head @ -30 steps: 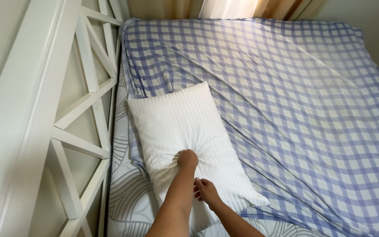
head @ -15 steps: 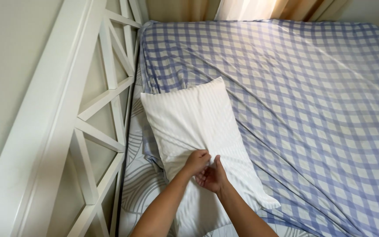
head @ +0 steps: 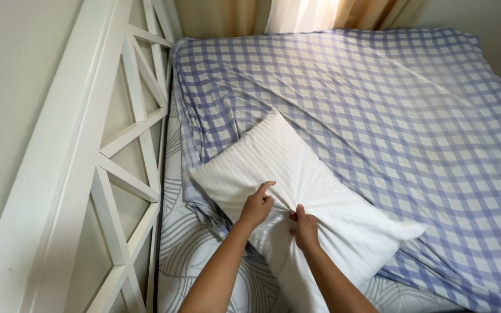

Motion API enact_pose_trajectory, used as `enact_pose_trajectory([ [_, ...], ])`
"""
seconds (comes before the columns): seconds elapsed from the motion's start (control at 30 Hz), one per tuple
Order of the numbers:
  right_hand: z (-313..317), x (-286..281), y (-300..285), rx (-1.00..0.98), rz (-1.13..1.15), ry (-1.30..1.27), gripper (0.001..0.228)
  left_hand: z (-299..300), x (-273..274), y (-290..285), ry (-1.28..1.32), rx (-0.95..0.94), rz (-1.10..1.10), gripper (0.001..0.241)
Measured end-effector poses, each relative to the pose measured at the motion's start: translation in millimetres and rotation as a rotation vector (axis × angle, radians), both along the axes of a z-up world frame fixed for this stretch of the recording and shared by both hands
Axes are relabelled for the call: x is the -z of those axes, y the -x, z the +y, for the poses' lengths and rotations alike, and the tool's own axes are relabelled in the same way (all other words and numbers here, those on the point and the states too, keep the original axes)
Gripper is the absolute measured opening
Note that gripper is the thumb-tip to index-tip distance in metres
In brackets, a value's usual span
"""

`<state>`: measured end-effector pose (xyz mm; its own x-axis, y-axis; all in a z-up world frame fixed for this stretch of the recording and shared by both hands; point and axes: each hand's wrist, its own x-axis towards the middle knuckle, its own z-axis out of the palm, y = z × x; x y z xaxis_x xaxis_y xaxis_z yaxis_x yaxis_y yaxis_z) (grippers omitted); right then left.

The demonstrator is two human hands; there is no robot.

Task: The person makes a bed by tucking a blue and white checkered fitted sheet around the mattress corners and smoothing the surface. They then place a white pillow against the headboard and add a second pillow on top of the first.

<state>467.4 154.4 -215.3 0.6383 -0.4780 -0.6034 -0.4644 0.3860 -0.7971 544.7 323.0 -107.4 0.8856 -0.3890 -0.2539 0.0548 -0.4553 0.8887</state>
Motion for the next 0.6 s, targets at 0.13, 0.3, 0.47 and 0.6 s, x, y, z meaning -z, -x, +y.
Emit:
enact_pose_trajectory([
  [0.13,-43.1,6.3,42.8,-0.043,-0.067,0.090,0.050,-6.4,-6.1,30.0,-0.210,0.167,0.112,0.063],
  [0.3,-101.5,-26.0,89.2,-0.075,-0.116,0.187,0.060,-45.9,17.8,75.4,0.134,0.093,-0.044,0.061],
  [0.47,-158.1,-71.4,138.2,-0.056,-0.110,0.234,0.056,-104.2,-10.8,124.2,0.056,0.021,-0.268,0.029],
  [0.6,-229.5,-72.6,186.8,-0.050,-0.192,0.167,0.052,-171.7,-19.3,176.8,-0.005,-0.058,-0.469,0.013],
])
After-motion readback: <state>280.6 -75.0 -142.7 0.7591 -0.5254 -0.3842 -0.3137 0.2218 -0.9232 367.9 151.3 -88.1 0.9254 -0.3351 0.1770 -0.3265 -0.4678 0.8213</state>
